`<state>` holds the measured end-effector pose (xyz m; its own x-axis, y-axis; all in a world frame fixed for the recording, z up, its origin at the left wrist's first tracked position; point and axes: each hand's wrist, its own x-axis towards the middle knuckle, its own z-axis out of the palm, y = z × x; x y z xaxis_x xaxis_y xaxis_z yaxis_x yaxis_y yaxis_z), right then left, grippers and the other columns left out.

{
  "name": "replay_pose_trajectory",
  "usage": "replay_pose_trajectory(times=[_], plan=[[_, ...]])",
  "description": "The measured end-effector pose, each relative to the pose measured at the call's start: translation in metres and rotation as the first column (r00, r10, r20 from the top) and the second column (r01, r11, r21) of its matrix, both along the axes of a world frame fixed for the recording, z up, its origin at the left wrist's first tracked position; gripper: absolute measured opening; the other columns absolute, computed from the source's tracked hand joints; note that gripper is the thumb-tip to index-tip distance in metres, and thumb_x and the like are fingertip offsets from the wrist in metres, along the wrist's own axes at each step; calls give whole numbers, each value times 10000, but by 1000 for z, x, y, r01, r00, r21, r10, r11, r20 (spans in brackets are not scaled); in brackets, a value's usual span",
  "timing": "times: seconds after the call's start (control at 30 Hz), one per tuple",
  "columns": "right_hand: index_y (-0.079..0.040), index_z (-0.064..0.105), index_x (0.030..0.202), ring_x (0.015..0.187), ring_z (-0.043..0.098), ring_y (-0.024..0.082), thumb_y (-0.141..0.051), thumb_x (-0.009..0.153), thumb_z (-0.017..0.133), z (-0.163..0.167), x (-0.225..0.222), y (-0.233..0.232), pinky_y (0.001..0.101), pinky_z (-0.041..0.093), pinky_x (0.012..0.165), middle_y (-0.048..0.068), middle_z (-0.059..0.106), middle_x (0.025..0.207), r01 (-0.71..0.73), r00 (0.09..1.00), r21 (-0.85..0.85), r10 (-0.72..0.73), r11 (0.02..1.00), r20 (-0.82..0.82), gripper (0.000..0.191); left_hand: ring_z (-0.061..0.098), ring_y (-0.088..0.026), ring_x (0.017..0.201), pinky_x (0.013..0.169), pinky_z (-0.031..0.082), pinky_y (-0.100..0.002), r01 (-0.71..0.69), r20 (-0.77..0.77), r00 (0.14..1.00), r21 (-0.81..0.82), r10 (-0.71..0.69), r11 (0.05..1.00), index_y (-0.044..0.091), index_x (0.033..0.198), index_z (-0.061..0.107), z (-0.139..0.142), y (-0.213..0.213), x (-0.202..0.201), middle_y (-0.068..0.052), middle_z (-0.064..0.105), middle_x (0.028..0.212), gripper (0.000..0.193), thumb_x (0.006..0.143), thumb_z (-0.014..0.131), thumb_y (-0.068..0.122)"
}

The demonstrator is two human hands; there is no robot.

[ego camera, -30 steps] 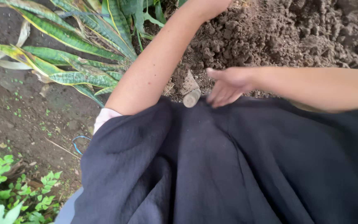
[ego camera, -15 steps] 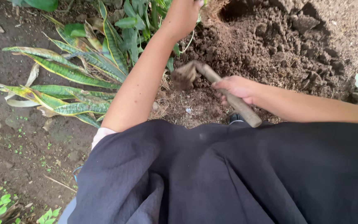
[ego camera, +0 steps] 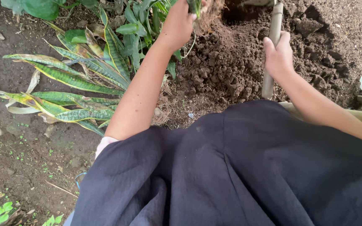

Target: The person digs a hole in a garden bed using a hoe, then handles uprooted snake plants with exposed roots, positioning them into the dug hole and working soil around the roots by hand. The person repeatedly chops and loosens the soil with the hoe while steadying the plants with the other hand.

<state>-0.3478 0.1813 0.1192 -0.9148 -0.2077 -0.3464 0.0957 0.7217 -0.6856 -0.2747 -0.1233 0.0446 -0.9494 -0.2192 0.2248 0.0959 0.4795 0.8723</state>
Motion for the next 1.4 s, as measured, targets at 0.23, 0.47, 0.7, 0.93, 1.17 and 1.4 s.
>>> replay_pose_trajectory(times=[0.23,0.47,0.7,0.93,1.17,1.4], plan=[[-64,380,1280,610,524,81,-186,1121,501,-7,18,35,266,493,501,4,535,854,-46,999,-129,49,991,21,234,728,-267,1138,991,546,-397,-255,638,759,107,130,961,114,1514,347,-19,34,-4,-143,640,1322,622,920,499,9],[-93,390,1195,587,488,90,-187,1111,432,34,42,21,267,471,506,1,515,817,-10,974,-238,63,971,218,133,165,-347,1555,1325,232,-543,-620,-160,768,57,620,783,-2,1617,37,-26,135,-13,-248,183,1674,965,961,698,252],[-127,404,1222,589,492,107,-214,1061,452,39,74,8,268,477,502,16,513,796,-44,932,-181,106,982,347,189,651,-327,1133,924,607,-439,-466,205,849,726,487,506,-16,1390,390,-62,172,-30,-216,559,1331,758,850,758,370],[-93,428,1193,637,480,86,-237,1087,464,19,76,15,261,475,528,6,509,841,-8,907,-309,137,951,399,183,738,-167,878,807,577,-336,-505,166,850,529,501,682,124,1197,554,-88,170,-4,-61,749,976,342,947,734,271],[-42,416,1191,635,486,98,-247,1108,462,7,73,26,274,469,522,21,511,840,3,911,-298,120,955,394,226,702,-170,671,672,559,-360,-427,293,897,387,330,817,142,1200,499,-79,160,2,-48,729,831,260,996,628,240],[-54,434,1242,613,519,90,-234,1084,474,7,75,37,278,498,512,17,539,825,-106,953,-109,132,988,274,243,679,-188,641,624,561,-382,-307,457,879,329,134,893,121,1288,477,-84,166,5,-58,711,818,264,1033,516,183]])
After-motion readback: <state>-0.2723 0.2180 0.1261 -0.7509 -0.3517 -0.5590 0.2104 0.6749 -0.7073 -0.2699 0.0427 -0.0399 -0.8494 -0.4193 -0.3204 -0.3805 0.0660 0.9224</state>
